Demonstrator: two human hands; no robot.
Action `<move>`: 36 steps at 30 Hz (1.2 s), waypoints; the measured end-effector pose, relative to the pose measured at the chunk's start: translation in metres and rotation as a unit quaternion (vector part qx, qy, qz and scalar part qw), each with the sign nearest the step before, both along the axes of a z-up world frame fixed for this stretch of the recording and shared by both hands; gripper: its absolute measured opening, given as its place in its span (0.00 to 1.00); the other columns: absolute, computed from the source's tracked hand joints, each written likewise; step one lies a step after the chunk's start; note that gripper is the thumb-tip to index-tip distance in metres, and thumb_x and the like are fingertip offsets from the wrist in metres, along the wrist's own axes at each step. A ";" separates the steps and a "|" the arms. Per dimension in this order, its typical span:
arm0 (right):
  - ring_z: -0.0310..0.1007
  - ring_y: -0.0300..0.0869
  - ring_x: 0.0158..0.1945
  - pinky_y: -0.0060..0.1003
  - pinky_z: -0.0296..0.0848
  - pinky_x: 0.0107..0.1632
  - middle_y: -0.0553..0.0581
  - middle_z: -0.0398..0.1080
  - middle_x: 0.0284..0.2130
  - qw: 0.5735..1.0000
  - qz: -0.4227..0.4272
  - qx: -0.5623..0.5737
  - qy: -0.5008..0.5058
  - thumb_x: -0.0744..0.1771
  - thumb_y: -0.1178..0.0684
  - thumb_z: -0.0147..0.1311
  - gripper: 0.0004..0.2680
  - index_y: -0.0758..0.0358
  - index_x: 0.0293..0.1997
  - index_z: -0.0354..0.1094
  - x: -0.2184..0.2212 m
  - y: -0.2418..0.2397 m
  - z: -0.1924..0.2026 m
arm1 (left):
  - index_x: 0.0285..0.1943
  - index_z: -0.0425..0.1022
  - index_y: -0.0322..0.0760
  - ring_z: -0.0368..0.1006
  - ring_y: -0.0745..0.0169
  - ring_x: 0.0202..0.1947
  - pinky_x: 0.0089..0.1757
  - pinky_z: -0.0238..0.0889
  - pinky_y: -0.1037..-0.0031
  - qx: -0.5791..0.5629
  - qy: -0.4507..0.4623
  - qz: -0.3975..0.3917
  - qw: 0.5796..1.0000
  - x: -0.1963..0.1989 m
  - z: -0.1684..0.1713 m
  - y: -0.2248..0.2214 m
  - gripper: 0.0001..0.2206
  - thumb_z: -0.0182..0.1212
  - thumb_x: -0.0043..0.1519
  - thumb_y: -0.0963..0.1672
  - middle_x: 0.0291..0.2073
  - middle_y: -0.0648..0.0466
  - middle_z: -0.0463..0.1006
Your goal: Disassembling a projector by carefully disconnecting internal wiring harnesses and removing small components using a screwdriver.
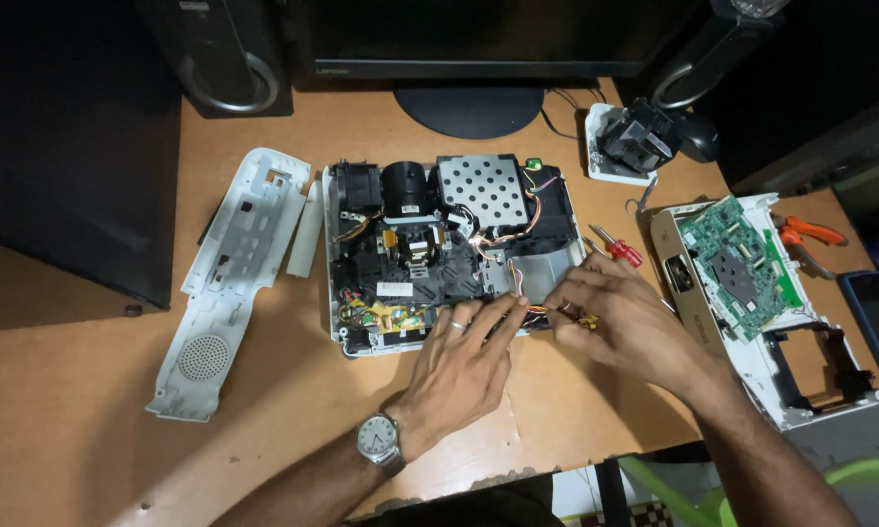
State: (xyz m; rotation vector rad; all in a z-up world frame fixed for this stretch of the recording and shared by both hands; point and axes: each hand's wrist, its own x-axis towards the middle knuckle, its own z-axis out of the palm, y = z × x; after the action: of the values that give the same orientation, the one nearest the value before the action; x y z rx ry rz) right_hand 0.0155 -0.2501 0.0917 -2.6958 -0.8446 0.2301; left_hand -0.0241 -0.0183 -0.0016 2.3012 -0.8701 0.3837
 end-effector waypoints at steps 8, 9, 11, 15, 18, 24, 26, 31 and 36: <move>0.73 0.46 0.48 0.51 0.64 0.64 0.56 0.76 0.41 0.998 0.058 -0.017 -0.033 0.69 0.37 0.45 0.17 0.60 0.48 0.71 0.007 0.002 -0.004 | 0.66 0.70 0.31 0.63 0.48 0.49 0.48 0.63 0.55 -0.122 0.021 0.017 0.992 0.005 0.017 -0.007 0.19 0.50 0.64 0.39 0.58 0.46 0.73; 0.75 0.45 0.47 0.50 0.66 0.65 0.56 0.75 0.40 0.996 0.069 -0.026 -0.043 0.69 0.42 0.49 0.13 0.60 0.49 0.71 0.009 0.002 -0.004 | 0.64 0.72 0.32 0.64 0.49 0.48 0.46 0.63 0.56 -0.128 0.018 0.028 0.991 0.005 0.018 -0.008 0.17 0.51 0.65 0.40 0.56 0.48 0.74; 0.72 0.49 0.45 0.48 0.67 0.55 0.56 0.73 0.34 0.996 0.074 -0.020 -0.055 0.70 0.44 0.50 0.10 0.60 0.42 0.71 0.010 0.006 0.003 | 0.58 0.76 0.33 0.67 0.48 0.47 0.43 0.64 0.60 -0.152 -0.007 0.041 0.987 0.008 0.019 -0.011 0.14 0.55 0.64 0.41 0.50 0.49 0.75; 0.71 0.52 0.43 0.43 0.68 0.44 0.55 0.71 0.28 0.990 0.110 -0.007 -0.086 0.69 0.52 0.52 0.06 0.59 0.35 0.71 0.011 0.024 0.029 | 0.47 0.81 0.35 0.71 0.51 0.41 0.38 0.66 0.66 -0.187 -0.029 0.088 0.978 0.014 0.018 -0.021 0.09 0.66 0.61 0.44 0.40 0.52 0.77; 0.71 0.51 0.43 0.43 0.70 0.46 0.54 0.70 0.28 0.986 0.138 0.005 -0.098 0.69 0.52 0.54 0.04 0.57 0.36 0.70 0.017 0.025 0.032 | 0.33 0.79 0.39 0.72 0.56 0.38 0.36 0.68 0.71 -0.177 -0.059 0.160 0.969 0.020 0.013 -0.033 0.04 0.67 0.58 0.44 0.31 0.56 0.75; 0.73 0.58 0.47 0.54 0.71 0.52 0.61 0.76 0.35 0.986 0.074 0.147 0.020 0.68 0.48 0.57 0.08 0.59 0.46 0.73 0.031 0.023 0.039 | 0.35 0.79 0.43 0.74 0.56 0.38 0.37 0.69 0.71 -0.200 -0.077 0.140 0.967 0.025 0.008 -0.033 0.01 0.65 0.60 0.42 0.31 0.57 0.77; 0.73 0.61 0.49 0.58 0.70 0.54 0.64 0.75 0.39 0.982 0.073 0.167 0.053 0.69 0.47 0.53 0.10 0.61 0.50 0.72 0.034 0.021 0.038 | 0.37 0.80 0.42 0.75 0.55 0.38 0.37 0.70 0.71 -0.212 -0.073 0.128 0.966 0.024 0.012 -0.032 0.01 0.65 0.61 0.42 0.32 0.56 0.78; 0.71 0.65 0.53 0.63 0.66 0.57 0.71 0.68 0.50 0.971 0.040 0.169 0.167 0.72 0.36 0.30 0.24 0.64 0.57 0.72 0.036 0.011 0.027 | 0.40 0.80 0.43 0.75 0.53 0.37 0.37 0.69 0.69 -0.234 -0.047 0.105 0.965 0.022 0.010 -0.030 0.04 0.62 0.62 0.40 0.32 0.56 0.79; 0.75 0.58 0.43 0.54 0.71 0.51 0.61 0.78 0.31 0.981 0.045 0.161 0.097 0.67 0.51 0.58 0.07 0.63 0.42 0.79 0.037 -0.003 0.012 | 0.47 0.80 0.38 0.75 0.45 0.35 0.36 0.69 0.65 -0.276 0.000 0.098 0.956 0.020 0.014 -0.031 0.06 0.61 0.63 0.38 0.32 0.49 0.80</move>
State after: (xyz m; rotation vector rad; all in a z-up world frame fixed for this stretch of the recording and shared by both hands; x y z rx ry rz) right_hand 0.0520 -0.2536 0.1040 -2.2957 -0.8627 0.3394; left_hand -0.0036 -0.0489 0.0120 1.8629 -0.4552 0.6244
